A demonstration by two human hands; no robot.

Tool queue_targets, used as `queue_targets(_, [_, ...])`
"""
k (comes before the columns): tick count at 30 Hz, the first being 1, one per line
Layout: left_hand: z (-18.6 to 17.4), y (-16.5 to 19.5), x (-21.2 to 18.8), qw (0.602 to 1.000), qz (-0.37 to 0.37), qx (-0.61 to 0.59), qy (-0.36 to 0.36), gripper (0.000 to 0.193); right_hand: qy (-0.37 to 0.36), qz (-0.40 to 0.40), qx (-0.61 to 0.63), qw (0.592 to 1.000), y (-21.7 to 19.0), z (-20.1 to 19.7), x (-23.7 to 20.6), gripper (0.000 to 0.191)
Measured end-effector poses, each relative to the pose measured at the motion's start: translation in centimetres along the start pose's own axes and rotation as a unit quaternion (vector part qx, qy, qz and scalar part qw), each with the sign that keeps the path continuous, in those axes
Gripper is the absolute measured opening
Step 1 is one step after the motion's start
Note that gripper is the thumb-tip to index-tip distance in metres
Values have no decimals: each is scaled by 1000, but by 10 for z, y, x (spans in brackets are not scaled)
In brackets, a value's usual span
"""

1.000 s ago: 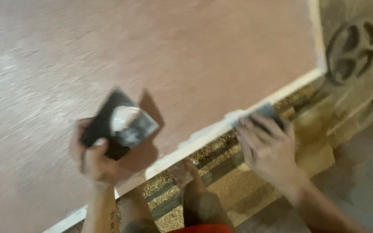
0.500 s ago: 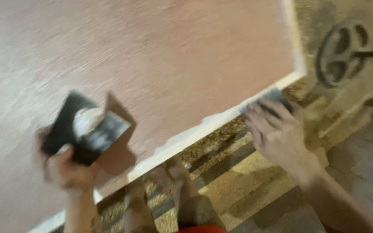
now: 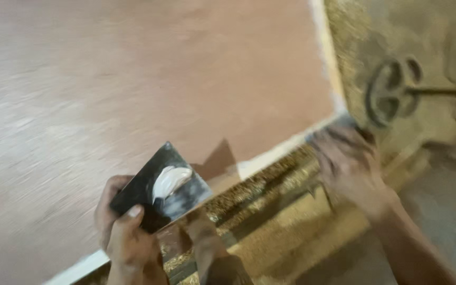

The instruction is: The person holds a small board with wood filler in one hand and uses a flat spreader to press filler into the seams along the edges of a large wood panel, working along the panel perimeter and refilling the spreader as needed.

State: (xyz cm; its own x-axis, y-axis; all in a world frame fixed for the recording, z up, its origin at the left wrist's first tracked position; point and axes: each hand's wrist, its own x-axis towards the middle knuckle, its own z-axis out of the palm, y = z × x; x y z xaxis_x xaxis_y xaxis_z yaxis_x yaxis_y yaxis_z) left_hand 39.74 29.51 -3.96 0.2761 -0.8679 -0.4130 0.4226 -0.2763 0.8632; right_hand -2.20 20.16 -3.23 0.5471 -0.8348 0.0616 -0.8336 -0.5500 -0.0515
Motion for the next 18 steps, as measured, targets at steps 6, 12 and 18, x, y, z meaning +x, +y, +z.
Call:
queue_targets(6, [45, -32, -14, 989, -136, 14, -63, 48, -3, 21, -41, 999, -2, -27, 20, 21])
queue_targets(12, [46, -81, -72, 975, -132, 96, -149, 50, 8, -35, 45, 998, -20, -45, 61, 16])
queue_targets(18, [1, -70, -100, 958, -226, -164, 67, 45, -82, -1, 21, 996, -53, -36, 52, 21])
